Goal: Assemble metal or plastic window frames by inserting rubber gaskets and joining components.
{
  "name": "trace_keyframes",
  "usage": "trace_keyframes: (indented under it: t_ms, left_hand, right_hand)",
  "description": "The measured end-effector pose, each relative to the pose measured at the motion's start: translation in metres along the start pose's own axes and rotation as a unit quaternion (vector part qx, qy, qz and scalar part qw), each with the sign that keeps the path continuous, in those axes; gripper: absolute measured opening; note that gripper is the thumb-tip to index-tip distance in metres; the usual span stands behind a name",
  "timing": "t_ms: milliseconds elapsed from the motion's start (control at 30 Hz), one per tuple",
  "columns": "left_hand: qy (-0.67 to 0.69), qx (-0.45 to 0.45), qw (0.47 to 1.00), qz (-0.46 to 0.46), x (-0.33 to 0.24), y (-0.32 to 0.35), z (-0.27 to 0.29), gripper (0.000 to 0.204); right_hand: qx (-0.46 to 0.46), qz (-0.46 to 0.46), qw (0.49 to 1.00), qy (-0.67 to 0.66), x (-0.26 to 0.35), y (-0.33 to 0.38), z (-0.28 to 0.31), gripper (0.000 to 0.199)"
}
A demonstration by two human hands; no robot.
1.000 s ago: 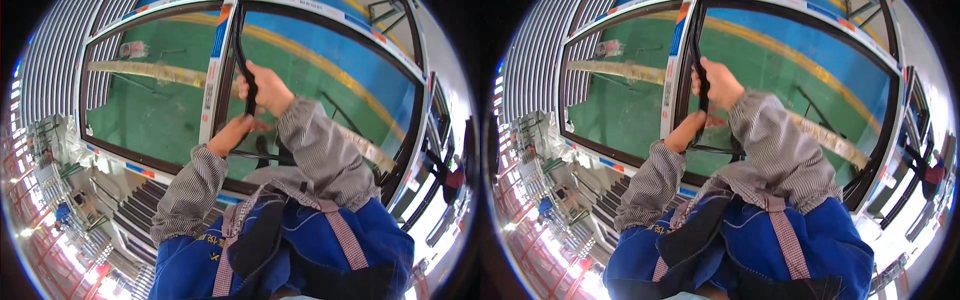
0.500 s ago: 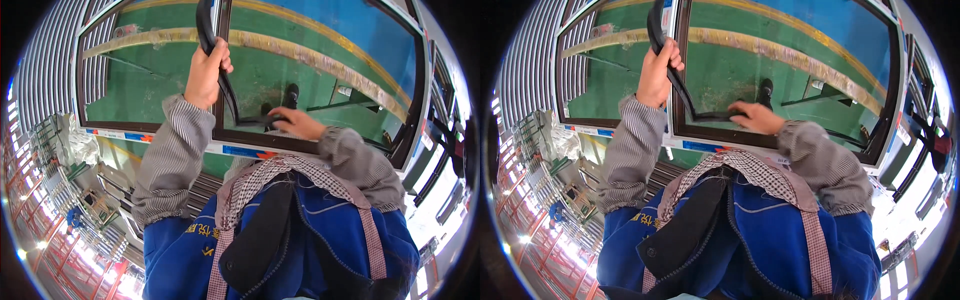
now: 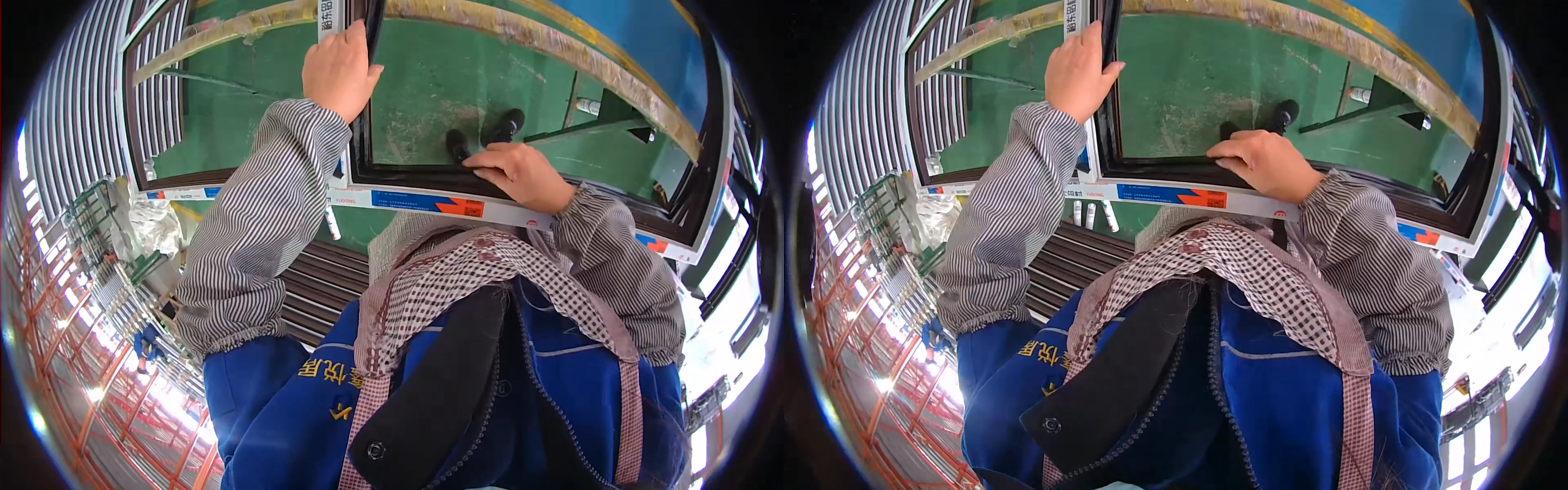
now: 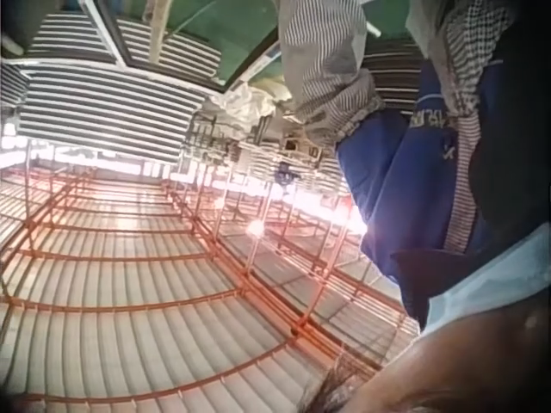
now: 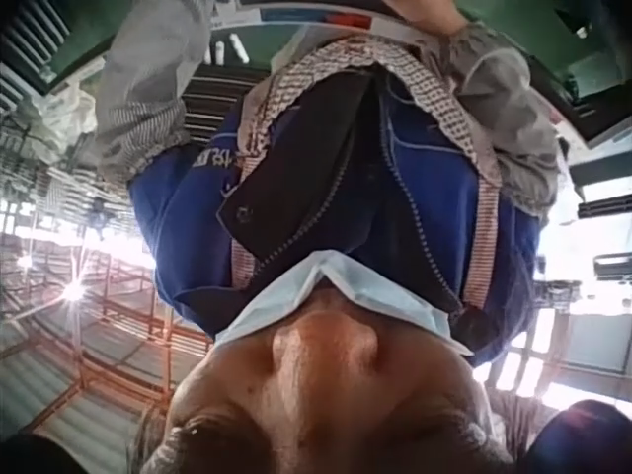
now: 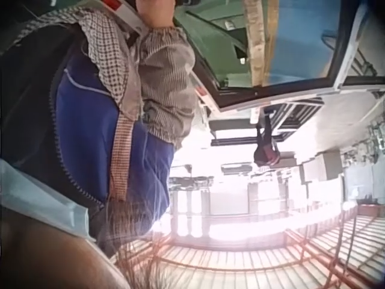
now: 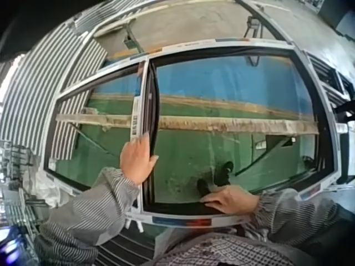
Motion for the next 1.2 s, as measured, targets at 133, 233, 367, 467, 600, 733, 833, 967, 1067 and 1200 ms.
trace_keyframes:
  t_ms: [133,233,367,467,600,733,833,967,1067,1200]
  left_hand:
    - [-0.030,0.054,0.997,0.039,-0.001,-0.002,-0.002,0.051]
    - [-0.033,0.053,0.997,0.052,0.003,-0.002,-0.003,0.052]
    - [-0.063,-0.067,0.995,-0.027,-0.014,-0.004,0.026,0.067]
    - [0.017,0.029,0.979,-0.202,-0.050,0.017,0.013,0.041]
    - [0.248,0.358,0.884,-0.171,-0.062,0.087,-0.023,0.021]
    - [0.210,0.385,0.884,-0.161,-0.059,0.100,-0.023,0.016]
    - [0.213,0.376,0.890,-0.147,-0.058,0.100,-0.018,0.013]
    - [0.190,0.328,0.907,-0.181,-0.064,0.100,-0.014,0.009]
    - [0.178,0.315,0.909,-0.208,-0.070,0.100,-0.014,0.013]
    - [0.201,0.330,0.906,-0.173,-0.060,0.099,-0.016,0.017]
  right_hand:
    - [0.023,-0.013,0.995,-0.098,-0.021,-0.009,-0.006,0.024]
    - [0.135,-0.100,0.968,-0.188,-0.033,-0.009,-0.018,0.024]
    - [0.126,-0.066,0.980,-0.140,-0.025,-0.014,-0.017,0.024]
    - [0.118,-0.084,0.976,-0.163,-0.023,-0.010,-0.018,0.025]
    - [0.062,-0.067,0.984,-0.150,-0.015,0.000,-0.019,0.021]
    - [0.040,-0.100,0.992,-0.071,-0.020,0.005,-0.020,0.016]
    - [0.038,-0.088,0.992,-0.081,-0.017,0.006,-0.020,0.015]
    - [-0.007,-0.055,0.998,-0.007,-0.007,0.008,-0.019,0.017]
    - [-0.025,-0.014,0.997,0.065,0.011,0.008,-0.015,0.015]
    - [0.013,-0.055,0.998,0.038,-0.007,0.005,-0.023,0.015]
Point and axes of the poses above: each hand's wrist, its own y-axis away from the middle knuckle, its own z-axis out of the back of the hand, x = y × z, the point moved 7 cm from there along -y, towards the middle knuckle, and after that the axes turned 4 degrees about -x, right-handed, at the moved point
